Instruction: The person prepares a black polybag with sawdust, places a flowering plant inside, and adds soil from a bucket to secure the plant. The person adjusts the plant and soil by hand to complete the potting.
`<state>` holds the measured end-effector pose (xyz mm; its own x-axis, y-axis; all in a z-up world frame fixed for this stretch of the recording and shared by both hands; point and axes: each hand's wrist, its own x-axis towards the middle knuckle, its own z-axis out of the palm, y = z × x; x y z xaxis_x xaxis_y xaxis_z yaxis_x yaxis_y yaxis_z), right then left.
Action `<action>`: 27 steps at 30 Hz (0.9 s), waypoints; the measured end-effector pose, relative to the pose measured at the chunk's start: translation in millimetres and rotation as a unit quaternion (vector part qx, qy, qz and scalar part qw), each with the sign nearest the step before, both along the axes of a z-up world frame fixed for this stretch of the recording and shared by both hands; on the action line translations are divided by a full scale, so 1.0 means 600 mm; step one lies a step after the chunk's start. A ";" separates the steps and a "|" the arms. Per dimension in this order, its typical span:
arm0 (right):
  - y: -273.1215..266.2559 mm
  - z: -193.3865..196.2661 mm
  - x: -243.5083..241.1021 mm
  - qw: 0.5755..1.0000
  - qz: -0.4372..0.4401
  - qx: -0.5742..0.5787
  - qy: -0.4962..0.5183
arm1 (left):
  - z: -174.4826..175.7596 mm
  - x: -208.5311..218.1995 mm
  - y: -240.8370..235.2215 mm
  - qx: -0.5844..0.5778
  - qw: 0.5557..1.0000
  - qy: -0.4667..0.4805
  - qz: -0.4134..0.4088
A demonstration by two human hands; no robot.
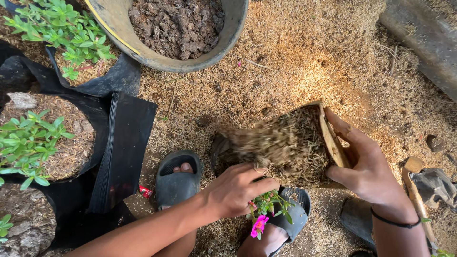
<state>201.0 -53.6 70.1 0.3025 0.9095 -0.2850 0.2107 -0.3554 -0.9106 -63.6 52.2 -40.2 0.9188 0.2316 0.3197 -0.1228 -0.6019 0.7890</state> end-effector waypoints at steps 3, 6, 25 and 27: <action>0.018 0.013 -0.007 1.000 0.021 -0.012 -0.009 | 0.002 -0.003 -0.003 -0.013 1.000 0.021 0.001; 0.038 0.023 -0.010 0.996 0.080 -0.024 -0.021 | 0.007 -0.006 -0.002 -0.014 1.000 0.014 -0.001; -0.125 0.001 -0.105 0.951 -0.268 -0.100 0.115 | 0.019 0.012 0.005 -0.091 0.994 -0.011 0.056; -0.138 -0.001 -0.116 0.950 -0.272 -0.138 0.061 | 0.022 0.015 0.007 -0.100 0.993 0.026 0.048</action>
<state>131.2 -136.3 69.4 0.6568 0.5129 -0.5528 -0.1734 -0.6107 -0.7727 -54.8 56.6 -26.9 0.9040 0.3722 0.2104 -0.0281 -0.4393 0.8979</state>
